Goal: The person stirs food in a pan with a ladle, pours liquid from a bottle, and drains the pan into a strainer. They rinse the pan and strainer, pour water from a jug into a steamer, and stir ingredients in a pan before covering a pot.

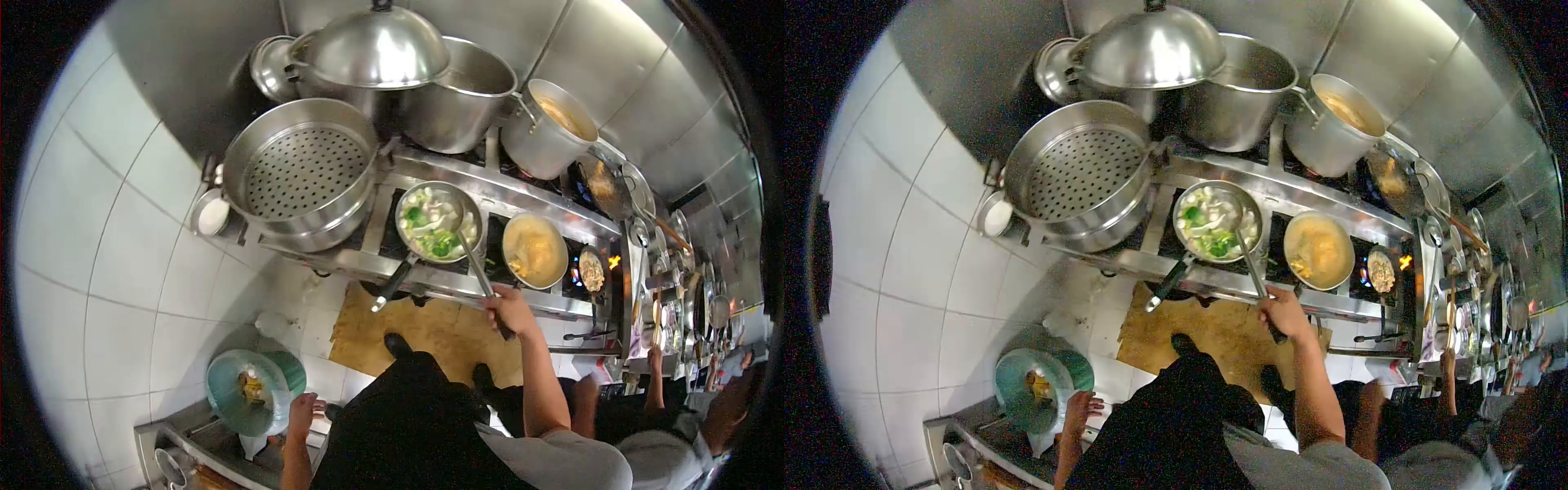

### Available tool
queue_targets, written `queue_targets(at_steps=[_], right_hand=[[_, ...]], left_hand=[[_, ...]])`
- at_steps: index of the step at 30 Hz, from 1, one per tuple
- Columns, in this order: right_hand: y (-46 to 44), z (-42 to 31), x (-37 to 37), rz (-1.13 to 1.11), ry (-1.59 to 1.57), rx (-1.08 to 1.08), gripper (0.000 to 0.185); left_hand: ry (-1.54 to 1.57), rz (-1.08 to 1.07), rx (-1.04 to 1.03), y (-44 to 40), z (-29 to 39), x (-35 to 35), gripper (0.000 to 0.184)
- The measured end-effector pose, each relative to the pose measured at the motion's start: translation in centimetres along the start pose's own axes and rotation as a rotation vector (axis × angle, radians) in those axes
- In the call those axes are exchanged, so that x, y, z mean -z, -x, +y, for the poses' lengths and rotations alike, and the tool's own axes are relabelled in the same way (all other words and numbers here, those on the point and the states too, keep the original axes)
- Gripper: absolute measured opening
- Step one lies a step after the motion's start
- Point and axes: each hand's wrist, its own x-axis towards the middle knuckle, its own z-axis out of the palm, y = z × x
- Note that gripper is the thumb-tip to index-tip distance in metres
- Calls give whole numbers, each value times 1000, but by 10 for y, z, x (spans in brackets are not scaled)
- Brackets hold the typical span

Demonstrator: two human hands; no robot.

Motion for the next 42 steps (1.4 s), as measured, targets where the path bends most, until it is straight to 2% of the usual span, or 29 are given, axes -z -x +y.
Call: queue_targets(at_steps=[3,5,7,9,11,15,17,18,20,21,22,23,24,25,26,27,28,29,30,31,32,33,34,36,37,39,40,41,42], right_hand=[[-35,41,10,-186,-584,-126,18],[-33,28,-2,-40,-523,-114,15],[-13,1,-24,59,-96,26,18],[9,-20,-48,110,-11,74,18],[19,-33,-64,352,637,261,15],[19,-16,-75,525,748,300,22],[20,-2,-86,661,834,421,36],[20,10,-92,762,972,568,48],[-39,81,-59,1142,1265,803,51],[-14,74,-72,947,1376,689,45],[14,67,-84,730,1466,573,39],[45,59,-97,515,1523,465,34],[55,77,-105,410,1084,477,37],[63,95,-113,288,492,504,44],[67,116,-119,221,42,512,51],[77,121,-141,210,-61,735,44],[137,77,-185,15,-194,478,31],[141,74,-187,-146,-211,346,20],[142,73,-198,-32,-89,321,19],[129,81,-194,-38,7,259,19],[141,73,-211,-172,38,240,18],[144,80,-224,-230,6,254,21],[136,86,-234,-114,224,315,18],[113,93,-231,-429,357,278,13],[168,62,-278,-355,487,317,12],[170,66,-293,-592,471,325,10],[182,49,-308,-619,674,262,16],[195,34,-321,-638,881,194,31],[196,41,-326,-655,770,196,27]], left_hand=[[141,-91,-80,41,15,16,31],[251,-136,-127,70,14,44,34],[126,-130,-171,103,12,71,35],[193,-59,-274,147,11,99,32],[242,0,-312,182,6,133,32],[237,153,-367,234,-4,193,32],[211,290,-390,248,-18,223,31],[273,296,-462,252,-27,236,31],[323,499,-477,266,-31,240,31],[414,642,-540,263,-46,243,31],[240,739,-604,258,-57,252,35],[372,785,-524,250,-77,266,27],[394,853,-541,254,-76,268,29],[271,1051,-690,267,-62,261,22],[346,1144,-650,268,-72,266,20],[460,1159,-702,269,-83,271,20],[335,1327,-701,270,-90,278,21],[201,1475,-681,269,-98,285,22],[223,1512,-672,267,-108,297,22],[90,1674,-649,267,-122,314,22],[-54,1836,-623,273,-133,328,22],[24,1871,-502,287,-132,337,20],[258,1803,-499,283,-167,362,20],[714,1697,-495,288,-226,405,21],[929,1661,-488,298,-240,421,23],[1076,1783,-458,317,-275,444,25],[1042,1799,-445,327,-288,457,25],[1006,1813,-426,334,-294,466,25],[1001,1732,-492,336,-299,475,25]])
